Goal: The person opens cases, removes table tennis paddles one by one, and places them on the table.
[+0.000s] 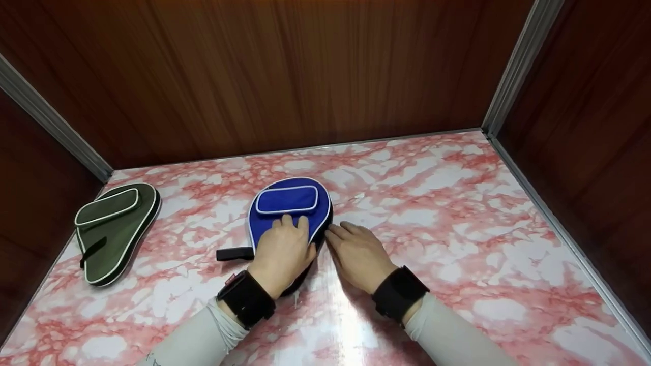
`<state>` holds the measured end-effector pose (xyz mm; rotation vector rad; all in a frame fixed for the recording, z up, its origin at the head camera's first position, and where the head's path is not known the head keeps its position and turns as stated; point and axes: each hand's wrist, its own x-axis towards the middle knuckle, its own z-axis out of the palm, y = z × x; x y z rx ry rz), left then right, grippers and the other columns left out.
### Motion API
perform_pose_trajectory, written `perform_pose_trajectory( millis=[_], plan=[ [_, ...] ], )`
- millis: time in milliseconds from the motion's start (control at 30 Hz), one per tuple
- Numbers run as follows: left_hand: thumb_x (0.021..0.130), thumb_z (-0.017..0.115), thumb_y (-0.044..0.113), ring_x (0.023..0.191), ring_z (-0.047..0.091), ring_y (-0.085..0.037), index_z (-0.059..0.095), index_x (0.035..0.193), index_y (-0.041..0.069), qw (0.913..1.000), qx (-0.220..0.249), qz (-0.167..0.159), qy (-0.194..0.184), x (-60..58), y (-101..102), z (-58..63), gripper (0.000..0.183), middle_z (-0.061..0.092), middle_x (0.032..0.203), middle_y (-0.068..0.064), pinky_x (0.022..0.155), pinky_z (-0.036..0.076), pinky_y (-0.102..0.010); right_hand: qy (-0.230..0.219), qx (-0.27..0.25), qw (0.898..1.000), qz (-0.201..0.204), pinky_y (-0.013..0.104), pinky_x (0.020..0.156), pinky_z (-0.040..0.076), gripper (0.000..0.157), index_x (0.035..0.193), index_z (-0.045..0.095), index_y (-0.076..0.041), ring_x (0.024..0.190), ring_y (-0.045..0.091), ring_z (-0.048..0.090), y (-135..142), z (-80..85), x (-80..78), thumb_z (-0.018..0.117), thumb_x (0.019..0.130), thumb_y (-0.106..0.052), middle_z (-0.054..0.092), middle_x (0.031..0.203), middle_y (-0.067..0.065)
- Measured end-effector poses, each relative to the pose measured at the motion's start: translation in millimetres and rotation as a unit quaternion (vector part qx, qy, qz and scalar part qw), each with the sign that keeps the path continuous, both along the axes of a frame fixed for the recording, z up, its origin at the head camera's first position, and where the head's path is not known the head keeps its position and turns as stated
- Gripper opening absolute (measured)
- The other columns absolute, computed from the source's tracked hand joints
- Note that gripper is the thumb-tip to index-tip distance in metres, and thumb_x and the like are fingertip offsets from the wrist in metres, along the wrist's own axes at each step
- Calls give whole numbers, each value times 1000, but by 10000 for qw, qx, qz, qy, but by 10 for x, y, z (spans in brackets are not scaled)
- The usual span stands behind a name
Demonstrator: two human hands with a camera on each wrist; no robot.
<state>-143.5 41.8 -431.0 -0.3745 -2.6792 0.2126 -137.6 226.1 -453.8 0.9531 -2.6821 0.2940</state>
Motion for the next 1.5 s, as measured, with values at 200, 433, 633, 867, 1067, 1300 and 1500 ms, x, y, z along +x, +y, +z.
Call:
perform_pose_trajectory(
  millis=[200,433,633,867,1067,1300,1500],
  plan=[
    [96,76,31,78,74,-30,70,98,10,9991,48,-166,399,-26,-28,-49,22,75,91,-17,60,62,-36,164,-5,9998,110,55,113,51,42,143,68,7,135,45,64,-66,-19,-27,72,105,-11,67,146,24],
    [94,75,24,69,70,-21,70,88,14,9957,373,-435,733,-71,-138,-76,14,73,79,-6,59,57,-33,151,47,9995,266,56,111,52,37,138,71,7,131,46,66,-102,-27,-71,72,104,-9,70,140,25],
    [94,74,24,71,69,-24,72,87,11,9932,412,-840,693,-102,-349,-54,15,69,81,-5,60,58,-37,-60,34,9998,211,56,113,51,37,139,71,8,133,46,65,-136,-7,-94,71,106,-11,70,142,25],
    [104,68,16,69,65,-27,67,88,7,9591,2550,-1213,-180,-87,-692,7,18,62,79,-6,64,57,-43,-120,63,9999,73,55,114,51,37,138,71,8,134,44,65,-173,17,-96,72,106,-10,70,141,23],
    [105,65,12,63,59,-30,55,83,9,9313,3475,-1072,-221,-52,-903,-24,25,51,76,-4,59,54,-46,128,89,9999,14,54,112,52,37,136,73,7,131,43,67,-195,-4,-104,74,104,-11,72,139,23],
    [107,65,12,63,60,-35,52,83,7,9125,3943,-1085,76,-119,-969,-61,27,52,75,-7,60,53,-51,111,88,9996,-258,56,112,51,38,135,73,8,131,45,67,-143,0,-250,76,102,-9,71,140,25],
    [105,73,23,50,46,-18,59,80,13,9242,3763,-649,-52,-93,-1181,14,30,45,62,5,46,41,-38,-4,253,9992,-317,57,114,50,38,134,72,10,132,44,66,-158,69,-360,75,101,-6,70,140,27]
  ],
)
